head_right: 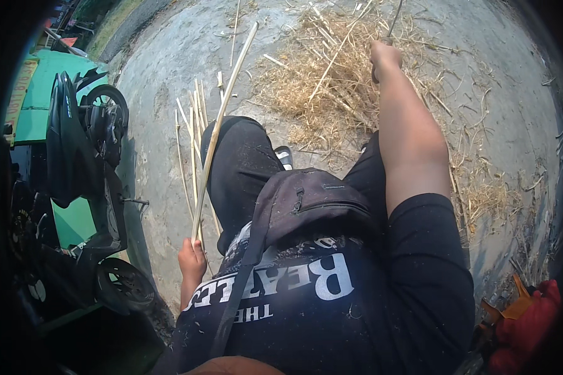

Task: The person strips the outer layer from bamboo canes using a blade, holding a bundle of canes and drawing the blade down a single cane at a time.

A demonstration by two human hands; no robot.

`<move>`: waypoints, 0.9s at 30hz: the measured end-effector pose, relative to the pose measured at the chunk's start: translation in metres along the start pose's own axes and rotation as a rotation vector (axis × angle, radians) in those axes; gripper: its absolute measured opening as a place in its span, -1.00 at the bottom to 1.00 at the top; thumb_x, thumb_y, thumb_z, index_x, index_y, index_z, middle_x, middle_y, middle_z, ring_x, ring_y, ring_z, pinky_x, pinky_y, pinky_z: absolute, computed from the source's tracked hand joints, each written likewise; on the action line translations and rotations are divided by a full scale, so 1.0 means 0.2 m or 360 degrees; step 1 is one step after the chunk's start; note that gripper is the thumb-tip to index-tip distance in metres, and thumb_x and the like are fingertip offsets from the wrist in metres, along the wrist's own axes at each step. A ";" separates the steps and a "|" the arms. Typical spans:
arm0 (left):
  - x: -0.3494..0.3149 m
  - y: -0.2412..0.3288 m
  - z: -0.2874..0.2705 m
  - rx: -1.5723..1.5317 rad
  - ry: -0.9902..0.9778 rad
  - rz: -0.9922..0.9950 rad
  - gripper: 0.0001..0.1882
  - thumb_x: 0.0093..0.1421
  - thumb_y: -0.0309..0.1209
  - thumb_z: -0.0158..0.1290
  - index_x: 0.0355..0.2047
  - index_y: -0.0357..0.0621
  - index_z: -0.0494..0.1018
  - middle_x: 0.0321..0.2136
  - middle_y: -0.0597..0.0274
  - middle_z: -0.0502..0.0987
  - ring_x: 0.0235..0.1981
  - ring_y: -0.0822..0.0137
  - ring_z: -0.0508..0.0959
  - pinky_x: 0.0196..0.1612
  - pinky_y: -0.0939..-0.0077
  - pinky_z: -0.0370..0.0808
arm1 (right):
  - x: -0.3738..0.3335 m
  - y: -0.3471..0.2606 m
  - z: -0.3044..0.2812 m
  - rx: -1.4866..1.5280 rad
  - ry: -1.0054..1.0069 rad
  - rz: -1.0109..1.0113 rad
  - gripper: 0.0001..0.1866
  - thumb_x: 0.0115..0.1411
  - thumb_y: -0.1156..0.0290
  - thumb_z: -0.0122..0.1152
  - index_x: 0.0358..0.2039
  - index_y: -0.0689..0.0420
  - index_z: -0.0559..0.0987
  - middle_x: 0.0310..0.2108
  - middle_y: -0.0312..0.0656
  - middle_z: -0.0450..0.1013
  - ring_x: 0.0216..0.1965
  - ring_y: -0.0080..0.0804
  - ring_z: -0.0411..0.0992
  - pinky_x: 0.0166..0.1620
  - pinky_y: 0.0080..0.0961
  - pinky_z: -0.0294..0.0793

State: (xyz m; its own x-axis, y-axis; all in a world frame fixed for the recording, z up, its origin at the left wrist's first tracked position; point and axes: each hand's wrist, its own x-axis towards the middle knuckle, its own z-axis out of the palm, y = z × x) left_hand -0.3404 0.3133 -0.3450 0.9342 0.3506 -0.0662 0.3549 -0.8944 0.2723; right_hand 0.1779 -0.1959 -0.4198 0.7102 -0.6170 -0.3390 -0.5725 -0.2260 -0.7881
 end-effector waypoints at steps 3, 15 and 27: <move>0.11 0.12 0.01 0.0057 0.0031 0.0026 -0.52 0.41 0.04 -0.09 -0.33 -0.18 0.38 -0.54 -0.21 0.51 -0.44 -0.37 0.52 -0.44 -0.15 0.39 | -0.25 -0.13 0.03 0.0277 -0.0201 -0.0020 -0.58 0.10 0.08 0.33 -0.31 0.24 0.63 -0.45 -0.15 0.55 -0.44 -0.40 0.50 -0.30 -0.40 0.47; 0.36 0.52 0.02 0.0156 -0.0045 0.0159 -0.50 0.42 0.04 -0.09 -0.30 -0.24 0.35 -0.57 -0.26 0.51 -0.46 -0.38 0.53 -0.45 -0.17 0.40 | -0.80 -0.27 0.03 -0.0832 -0.0981 -0.1928 -0.81 0.07 0.35 0.30 -0.30 0.10 0.57 -0.40 -0.06 0.57 -0.32 -0.08 0.58 -0.24 -0.17 0.52; 0.42 0.55 0.00 -0.0031 -0.0288 0.0136 -0.47 0.43 0.02 -0.11 -0.34 -0.29 0.36 -0.54 -0.35 0.51 -0.41 -0.44 0.51 -0.39 -0.21 0.40 | -0.82 -0.19 0.14 -0.1015 -0.1118 -0.1554 -0.74 0.14 0.42 0.15 -0.14 0.06 0.63 -0.23 -0.02 0.61 -0.14 -0.09 0.60 -0.03 -0.15 0.58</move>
State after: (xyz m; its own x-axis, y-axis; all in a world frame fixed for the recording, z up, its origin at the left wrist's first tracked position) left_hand -0.2227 0.2442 -0.3200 0.9528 0.2162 -0.2130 0.2748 -0.9126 0.3028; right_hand 0.0948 -0.0640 -0.3484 0.8790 0.4606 -0.1234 0.3268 -0.7702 -0.5477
